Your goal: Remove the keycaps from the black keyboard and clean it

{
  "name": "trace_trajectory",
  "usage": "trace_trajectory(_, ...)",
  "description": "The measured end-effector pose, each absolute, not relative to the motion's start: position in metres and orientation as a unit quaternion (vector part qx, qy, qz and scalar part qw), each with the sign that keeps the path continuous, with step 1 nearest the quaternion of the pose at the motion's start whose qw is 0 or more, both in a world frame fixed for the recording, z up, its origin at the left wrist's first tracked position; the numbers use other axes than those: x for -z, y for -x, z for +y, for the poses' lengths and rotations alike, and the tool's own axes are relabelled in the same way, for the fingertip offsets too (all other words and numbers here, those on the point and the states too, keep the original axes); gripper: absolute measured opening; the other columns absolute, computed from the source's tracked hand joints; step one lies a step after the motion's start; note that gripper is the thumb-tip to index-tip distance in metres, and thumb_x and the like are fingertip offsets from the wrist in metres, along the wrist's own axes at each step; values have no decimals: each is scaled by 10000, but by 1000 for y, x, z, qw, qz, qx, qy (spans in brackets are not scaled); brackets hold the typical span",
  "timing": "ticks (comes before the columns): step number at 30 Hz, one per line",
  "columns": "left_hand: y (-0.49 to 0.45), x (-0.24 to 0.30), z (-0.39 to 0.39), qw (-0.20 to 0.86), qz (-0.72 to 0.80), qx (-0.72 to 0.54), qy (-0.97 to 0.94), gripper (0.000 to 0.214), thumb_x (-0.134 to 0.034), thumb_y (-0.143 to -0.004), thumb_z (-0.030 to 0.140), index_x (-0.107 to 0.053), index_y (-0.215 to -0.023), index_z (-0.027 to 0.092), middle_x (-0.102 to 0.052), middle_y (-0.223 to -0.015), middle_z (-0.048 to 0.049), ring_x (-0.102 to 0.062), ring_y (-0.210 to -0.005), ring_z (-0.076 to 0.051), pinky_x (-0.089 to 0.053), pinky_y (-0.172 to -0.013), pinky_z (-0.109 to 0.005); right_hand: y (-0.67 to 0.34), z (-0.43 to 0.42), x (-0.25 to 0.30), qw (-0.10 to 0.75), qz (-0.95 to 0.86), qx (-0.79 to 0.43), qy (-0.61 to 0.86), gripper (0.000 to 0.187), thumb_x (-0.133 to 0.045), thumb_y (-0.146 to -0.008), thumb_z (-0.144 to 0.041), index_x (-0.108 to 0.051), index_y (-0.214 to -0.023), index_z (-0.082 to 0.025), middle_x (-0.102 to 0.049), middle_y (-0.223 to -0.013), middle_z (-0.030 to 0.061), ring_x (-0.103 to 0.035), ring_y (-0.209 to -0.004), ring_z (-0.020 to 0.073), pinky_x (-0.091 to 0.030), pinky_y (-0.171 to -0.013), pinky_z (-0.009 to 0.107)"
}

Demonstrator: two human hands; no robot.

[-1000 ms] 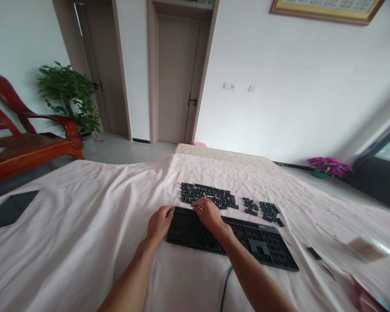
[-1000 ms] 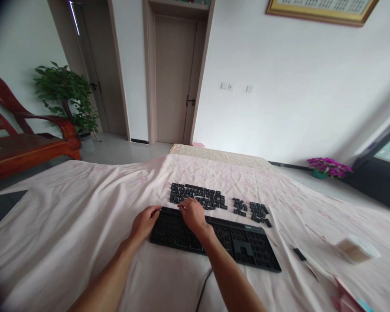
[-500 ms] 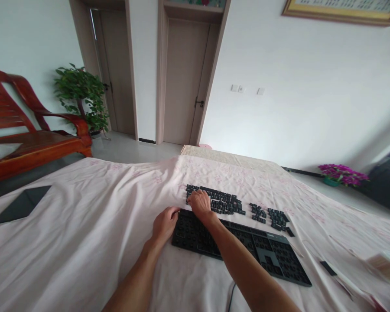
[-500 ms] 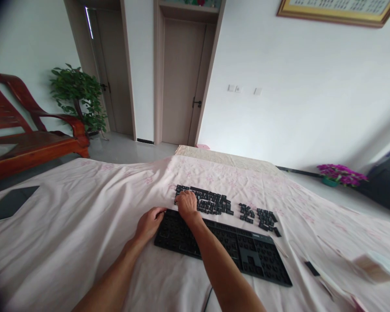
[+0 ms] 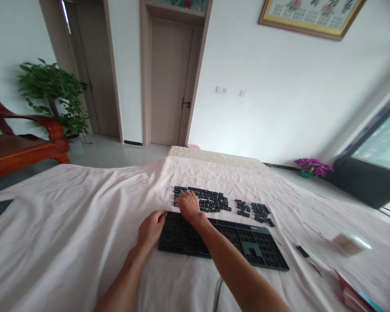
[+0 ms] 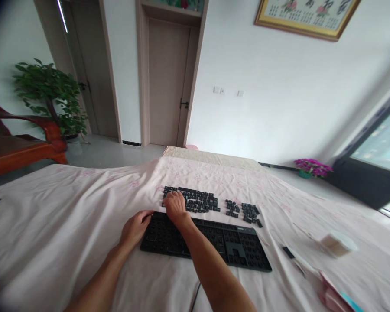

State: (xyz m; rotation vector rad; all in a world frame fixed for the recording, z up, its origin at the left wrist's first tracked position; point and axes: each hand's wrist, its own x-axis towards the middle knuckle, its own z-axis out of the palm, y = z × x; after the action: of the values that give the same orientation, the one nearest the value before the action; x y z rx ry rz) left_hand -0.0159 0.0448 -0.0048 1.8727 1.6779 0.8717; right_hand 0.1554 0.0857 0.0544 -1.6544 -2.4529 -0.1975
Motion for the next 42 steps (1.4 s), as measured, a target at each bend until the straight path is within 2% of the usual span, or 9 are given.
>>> trace_trajectory(8, 16, 9, 46, 228, 620, -302, -688, 303, -430, -865, 314, -649, -1074, 293, -671, -1153, 27, -608, -1065, -164, -438, -856, -223, -261, 52, -62, 181, -739, 48, 648, 261, -477, -917, -372, -715, -993, -296, -677, -1003, 17, -567, -965, 167, -347, -849, 257)
trace_trajectory(11, 16, 8, 46, 219, 635, -286, -683, 306, -420, -866, 325, -650, -1067, 302, -676, -1146, 31, -623, -1034, -173, -444, -828, -231, -329, 46, -63, 173, -622, 19, 763, 270, -473, -901, -381, -707, -1017, -311, -677, -1060, -5, -587, -986, 165, -381, -813, 237)
trace_trajectory(14, 14, 7, 46, 216, 643, -273, -682, 312, -411, -868, 324, -646, -1072, 305, -672, -1156, 30, -625, -1025, -177, -444, -811, -239, -385, 47, -65, 155, -556, 13, 817, 344, -423, -903, -388, -697, -1072, -265, -680, -1077, 44, -616, -948, 199, -411, -714, 256)
trace_trajectory(17, 14, 7, 46, 214, 645, -271, -681, 317, -409, -868, 329, -642, -1082, 305, -670, -1161, 30, -620, -1040, -176, -446, -802, -232, -416, 54, -64, 134, -526, 9, 840, 376, -407, -891, -388, -699, -1084, -251, -693, -1038, 72, -616, -942, 225, -414, -690, 275)
trace_trajectory(23, 14, 7, 46, 219, 650, -270, -676, 313, -420, -856, 340, -642, -1076, 321, -665, -1170, 51, -616, -1055, -171, -447, -817, -224, -420, 81, -57, 93, -536, 26, 839, 335, -460, -842, -325, -743, -984, -213, -678, -1064, 102, -524, -1065, 258, -379, -803, 314)
trace_trajectory(29, 14, 6, 46, 217, 645, -274, -679, 319, -407, -864, 323, -648, -1072, 300, -678, -1145, 35, -626, -1034, -163, -450, -805, -216, -415, 103, -47, 55, -555, 18, 830, 229, -566, -738, -206, -764, -852, -195, -692, -1000, 115, -494, -1066, 276, -324, -871, 352)
trace_trajectory(34, 13, 5, 46, 217, 646, -276, -678, 319, -413, -864, 320, -652, -1074, 292, -678, -1147, 27, -625, -1034, -166, -446, -790, -215, -411, 112, -46, 45, -573, 18, 818, 209, -563, -759, -171, -760, -826, -180, -692, -972, 150, -479, -1097, 293, -289, -910, 382)
trace_trajectory(39, 13, 3, 44, 217, 652, -275, -672, 310, -410, -864, 335, -648, -1062, 315, -686, -1122, 42, -636, -999, -166, -448, -767, -226, -406, 101, -53, 68, -599, -6, 798, 253, -530, -832, -289, -736, -952, -204, -673, -1061, 115, -569, -985, 247, -362, -794, 317)
trace_trajectory(42, 13, 5, 44, 214, 653, -274, -673, 305, -417, -863, 344, -646, -1063, 326, -686, -1118, 47, -643, -974, -165, -450, -758, -226, -403, 81, -55, 88, -620, -36, 779, 284, -509, -846, -341, -725, -993, -233, -694, -996, 68, -611, -877, 197, -379, -702, 263)
